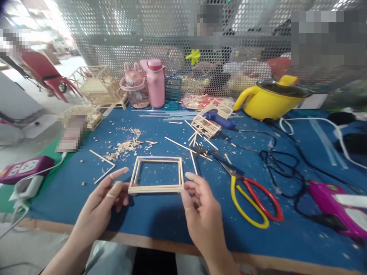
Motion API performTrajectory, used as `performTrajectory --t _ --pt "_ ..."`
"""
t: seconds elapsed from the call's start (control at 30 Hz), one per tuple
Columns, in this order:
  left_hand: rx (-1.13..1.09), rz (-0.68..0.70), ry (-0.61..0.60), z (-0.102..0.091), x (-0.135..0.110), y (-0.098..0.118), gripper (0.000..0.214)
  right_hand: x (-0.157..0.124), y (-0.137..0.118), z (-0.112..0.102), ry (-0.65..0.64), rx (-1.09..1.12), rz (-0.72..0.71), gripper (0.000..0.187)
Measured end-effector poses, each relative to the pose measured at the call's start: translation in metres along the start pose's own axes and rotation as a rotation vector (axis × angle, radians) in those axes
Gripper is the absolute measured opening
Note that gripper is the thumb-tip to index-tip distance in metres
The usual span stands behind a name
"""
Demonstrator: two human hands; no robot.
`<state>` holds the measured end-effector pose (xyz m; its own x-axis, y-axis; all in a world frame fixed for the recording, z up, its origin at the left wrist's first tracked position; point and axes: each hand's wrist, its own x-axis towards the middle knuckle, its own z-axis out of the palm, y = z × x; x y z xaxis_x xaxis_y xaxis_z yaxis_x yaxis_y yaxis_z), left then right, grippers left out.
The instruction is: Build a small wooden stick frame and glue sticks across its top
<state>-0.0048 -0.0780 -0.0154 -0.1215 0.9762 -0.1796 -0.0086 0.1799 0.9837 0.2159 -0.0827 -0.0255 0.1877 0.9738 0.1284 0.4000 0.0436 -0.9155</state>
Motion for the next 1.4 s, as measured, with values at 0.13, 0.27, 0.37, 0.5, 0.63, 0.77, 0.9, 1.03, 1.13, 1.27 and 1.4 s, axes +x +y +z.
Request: performTrajectory --t 0.13,0.27,0.37,0.5,0.63,0.77,0.9,1.03,1.13,1.27,1.4 --pt "-0.077 -0.016 -0.071 -0.001 -0.001 0.001 0.062 -0.002 -0.002 0.000 -0.028 0.145 0.040 0.038" --pt "-0.161 0.043 -0.050 -0.002 -0.003 -0.004 0.060 -0.006 -0.007 -0.003 -0.121 0.423 0.015 0.038" --pt "-0.175 0.078 -0.028 -0.005 -0.003 -0.008 0.063 -0.009 -0.010 -0.004 -0.173 0.561 -0.024 0.041" --pt "-0.165 0.145 -0.027 -0.008 -0.004 -0.013 0.062 -0.012 -0.010 -0.005 -0.190 0.604 -0.055 0.042" --pt "-0.163 0.223 -0.019 -0.008 -0.005 -0.016 0.057 -0.012 -0.009 -0.004 -0.200 0.561 -0.081 0.038" --pt "-0.143 0.278 -0.031 -0.006 -0.006 -0.017 0.054 -0.011 -0.010 -0.002 -0.223 0.569 -0.032 0.036" --pt "-0.124 0.301 -0.044 -0.005 -0.005 -0.017 0.053 -0.010 -0.012 -0.001 -0.253 0.604 0.014 0.041" --pt "-0.110 0.291 -0.040 -0.005 -0.004 -0.017 0.053 -0.008 -0.014 -0.001 -0.266 0.628 0.104 0.046" --pt "-0.111 0.285 -0.054 -0.005 -0.004 -0.016 0.054 -0.005 -0.013 0.000 -0.235 0.611 0.178 0.040" --pt "-0.126 0.278 -0.067 -0.005 -0.004 -0.017 0.055 -0.002 -0.010 0.003 -0.224 0.573 0.155 0.040" --pt "-0.150 0.262 -0.079 -0.007 -0.003 -0.017 0.056 -0.002 -0.009 0.004 -0.243 0.558 0.140 0.044"
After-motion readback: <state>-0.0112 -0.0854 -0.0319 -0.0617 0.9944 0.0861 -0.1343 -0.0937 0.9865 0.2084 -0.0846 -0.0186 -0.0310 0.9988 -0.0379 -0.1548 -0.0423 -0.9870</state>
